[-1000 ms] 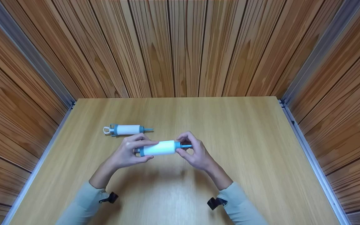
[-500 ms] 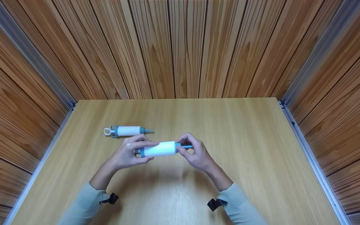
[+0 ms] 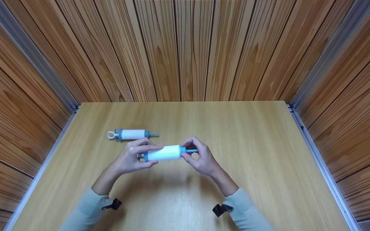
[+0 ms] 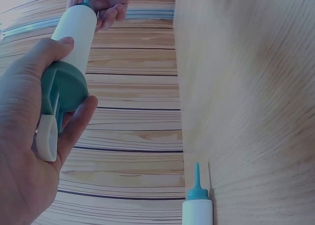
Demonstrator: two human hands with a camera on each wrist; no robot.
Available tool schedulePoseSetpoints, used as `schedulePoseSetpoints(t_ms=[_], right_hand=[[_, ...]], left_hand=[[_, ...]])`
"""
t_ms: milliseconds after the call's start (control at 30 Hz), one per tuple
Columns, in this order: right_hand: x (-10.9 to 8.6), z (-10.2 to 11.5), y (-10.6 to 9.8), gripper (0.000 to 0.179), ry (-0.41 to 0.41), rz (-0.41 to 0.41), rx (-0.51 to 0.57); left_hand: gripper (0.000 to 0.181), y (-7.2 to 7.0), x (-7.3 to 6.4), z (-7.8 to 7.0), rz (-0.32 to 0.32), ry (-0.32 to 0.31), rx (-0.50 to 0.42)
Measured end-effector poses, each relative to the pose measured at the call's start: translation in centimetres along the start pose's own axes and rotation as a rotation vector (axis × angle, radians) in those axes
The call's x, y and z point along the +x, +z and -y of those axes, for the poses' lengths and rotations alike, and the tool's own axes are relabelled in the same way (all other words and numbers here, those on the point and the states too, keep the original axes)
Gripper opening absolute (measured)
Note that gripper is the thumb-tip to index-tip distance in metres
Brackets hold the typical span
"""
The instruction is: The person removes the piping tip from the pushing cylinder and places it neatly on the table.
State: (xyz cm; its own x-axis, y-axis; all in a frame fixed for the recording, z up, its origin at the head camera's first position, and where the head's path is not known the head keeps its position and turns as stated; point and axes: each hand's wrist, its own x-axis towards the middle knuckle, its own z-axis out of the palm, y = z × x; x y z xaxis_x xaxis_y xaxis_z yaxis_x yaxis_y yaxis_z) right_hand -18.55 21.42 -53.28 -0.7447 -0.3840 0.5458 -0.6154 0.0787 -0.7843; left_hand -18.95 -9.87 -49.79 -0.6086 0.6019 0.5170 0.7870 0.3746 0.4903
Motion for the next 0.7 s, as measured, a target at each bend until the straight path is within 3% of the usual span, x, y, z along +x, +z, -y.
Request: schedulePoseSetpoints(t_ms=[400,700], right_hand=[[-0.11,0.33,-0.27,0.02,0.092,0.011,0.015],[-0.08,0.15,-0.38,0.024,0.021,0.008,0.036]], left_hand=[[0.046,0.1,0.02,-0.09,0.012,-0.013,-0.002],[0.045,0.08,0.15,-0.08,0.003,0.011,-0.005]])
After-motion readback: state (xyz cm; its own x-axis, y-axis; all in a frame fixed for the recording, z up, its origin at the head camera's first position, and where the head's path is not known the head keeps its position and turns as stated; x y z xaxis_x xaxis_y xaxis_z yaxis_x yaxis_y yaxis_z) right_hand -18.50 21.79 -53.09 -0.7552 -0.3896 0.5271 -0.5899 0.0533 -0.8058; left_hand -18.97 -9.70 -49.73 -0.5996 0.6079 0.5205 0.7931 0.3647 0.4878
